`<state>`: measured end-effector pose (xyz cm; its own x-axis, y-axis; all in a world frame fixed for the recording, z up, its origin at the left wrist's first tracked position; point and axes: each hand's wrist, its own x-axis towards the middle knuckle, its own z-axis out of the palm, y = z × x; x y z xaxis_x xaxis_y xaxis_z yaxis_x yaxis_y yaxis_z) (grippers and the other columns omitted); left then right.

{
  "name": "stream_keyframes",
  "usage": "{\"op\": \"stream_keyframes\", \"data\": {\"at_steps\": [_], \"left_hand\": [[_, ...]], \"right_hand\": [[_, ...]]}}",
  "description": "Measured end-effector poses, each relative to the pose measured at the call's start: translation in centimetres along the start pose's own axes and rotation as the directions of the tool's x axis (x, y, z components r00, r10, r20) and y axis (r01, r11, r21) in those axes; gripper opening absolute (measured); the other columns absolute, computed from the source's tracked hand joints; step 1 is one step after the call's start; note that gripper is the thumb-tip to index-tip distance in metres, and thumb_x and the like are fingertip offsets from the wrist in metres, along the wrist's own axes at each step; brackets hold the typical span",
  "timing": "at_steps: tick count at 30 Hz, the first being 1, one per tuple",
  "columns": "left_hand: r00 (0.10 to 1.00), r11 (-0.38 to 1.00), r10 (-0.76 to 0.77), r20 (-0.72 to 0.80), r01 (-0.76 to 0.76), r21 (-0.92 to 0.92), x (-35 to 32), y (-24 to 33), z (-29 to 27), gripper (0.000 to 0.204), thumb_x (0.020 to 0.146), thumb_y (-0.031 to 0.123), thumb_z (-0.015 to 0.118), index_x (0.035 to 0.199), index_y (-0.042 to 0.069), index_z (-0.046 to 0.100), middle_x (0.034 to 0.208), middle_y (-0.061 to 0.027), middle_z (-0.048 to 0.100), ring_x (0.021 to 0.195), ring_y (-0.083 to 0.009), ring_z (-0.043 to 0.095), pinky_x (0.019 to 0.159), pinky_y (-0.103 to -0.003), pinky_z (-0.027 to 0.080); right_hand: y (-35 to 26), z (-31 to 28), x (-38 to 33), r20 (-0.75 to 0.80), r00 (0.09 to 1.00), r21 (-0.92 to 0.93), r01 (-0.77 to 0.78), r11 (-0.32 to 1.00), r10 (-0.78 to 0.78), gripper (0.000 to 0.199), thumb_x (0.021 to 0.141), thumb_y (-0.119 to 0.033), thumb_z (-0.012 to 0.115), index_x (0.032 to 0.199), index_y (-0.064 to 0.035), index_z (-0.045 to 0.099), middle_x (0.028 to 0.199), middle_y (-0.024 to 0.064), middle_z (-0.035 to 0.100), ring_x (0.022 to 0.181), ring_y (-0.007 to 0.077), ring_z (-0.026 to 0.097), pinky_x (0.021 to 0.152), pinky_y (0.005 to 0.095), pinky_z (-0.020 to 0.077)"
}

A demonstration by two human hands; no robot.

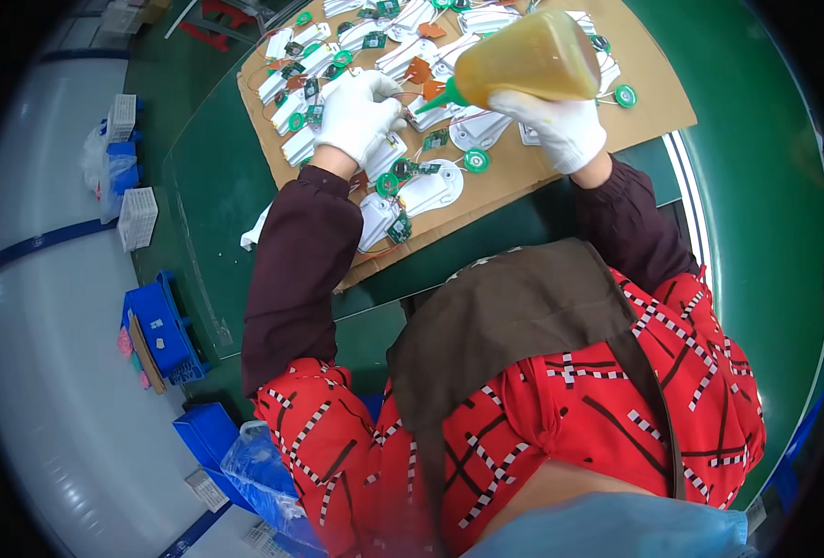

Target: Applying glue or sealant from a squeeze bottle onto small plastic parts arranged on a board.

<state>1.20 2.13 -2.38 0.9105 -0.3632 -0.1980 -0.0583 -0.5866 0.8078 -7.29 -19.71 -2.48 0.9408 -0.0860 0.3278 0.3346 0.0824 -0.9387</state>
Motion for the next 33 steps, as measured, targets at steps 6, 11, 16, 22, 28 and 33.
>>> {"op": "stream_keyframes", "data": {"at_steps": [6,11,16,22,28,33], "left_hand": [[1.0,1.0,-0.001,-0.004,0.001,-0.012,-0.2,0.6,0.1,0.018,0.076,-0.001,0.054,0.093,-0.005,0.052,0.083,-0.0104,0.059,0.067,-0.014,0.061,0.06,-0.023,0.052],[0.99,0.985,0.134,-0.049,-0.128,0.115,0.3,-1.2,0.0,0.016,0.07,0.006,0.058,0.085,-0.001,0.06,0.077,-0.0109,0.064,0.064,-0.0166,0.064,0.058,-0.026,0.05],[0.979,0.959,0.195,-0.056,-0.179,0.218,0.4,-1.3,0.1,0.015,0.068,0.01,0.06,0.081,0.003,0.063,0.075,-0.0098,0.065,0.064,-0.0181,0.063,0.061,-0.027,0.049],[0.933,0.835,0.359,-0.027,-0.308,0.456,0.2,-1.0,0.1,0.012,0.069,0.004,0.061,0.079,-0.002,0.056,0.071,-0.0081,0.058,0.061,-0.0152,0.063,0.056,-0.025,0.05],[0.91,0.765,0.411,-0.05,-0.315,0.561,0.1,-0.8,0.4,0.012,0.067,0.009,0.062,0.073,0.0,0.057,0.067,-0.009,0.058,0.058,-0.0156,0.061,0.054,-0.027,0.048],[0.918,0.801,0.39,-0.073,-0.298,0.52,0.3,-1.2,0.6,0.007,0.068,0.008,0.06,0.072,0.002,0.059,0.062,-0.0076,0.06,0.055,-0.0138,0.06,0.052,-0.026,0.047]], "right_hand": [[2.7,0.1,0.7,0.054,0.987,-0.163,0.159,0.974,-0.152,0.052,0.065,-0.021,0.078,0.107,-0.0052,0.053,0.1,0.0058,0.06,0.087,0.0148,0.059,0.074,0.0267,0.0496],[3.1,0.8,1.1,0.106,0.977,-0.227,0.205,0.952,-0.185,0.046,0.067,-0.012,0.076,0.106,-0.0048,0.053,0.097,0.0049,0.06,0.086,0.0145,0.057,0.071,0.0268,0.0485],[2.7,0.9,0.8,0.082,0.996,-0.264,0.056,0.963,-0.036,0.047,0.066,-0.015,0.077,0.106,-0.0048,0.053,0.097,0.005,0.06,0.086,0.0145,0.058,0.071,0.0273,0.049],[2.6,0.6,1.0,0.171,0.969,-0.355,0.232,0.905,-0.181,0.053,0.064,-0.018,0.079,0.108,-0.0052,0.052,0.098,0.0053,0.06,0.088,0.0155,0.059,0.074,0.0275,0.0494],[2.4,0.4,0.7,0.233,0.931,-0.347,0.349,0.871,-0.28,0.054,0.064,-0.018,0.079,0.109,-0.0056,0.051,0.098,0.0053,0.06,0.09,0.0159,0.059,0.075,0.0275,0.0497],[2.5,0.2,0.5,0.145,0.975,-0.254,0.202,0.946,-0.17,0.051,0.065,-0.014,0.078,0.108,-0.0052,0.052,0.097,0.0052,0.06,0.085,0.0148,0.059,0.071,0.0261,0.0496]]}}
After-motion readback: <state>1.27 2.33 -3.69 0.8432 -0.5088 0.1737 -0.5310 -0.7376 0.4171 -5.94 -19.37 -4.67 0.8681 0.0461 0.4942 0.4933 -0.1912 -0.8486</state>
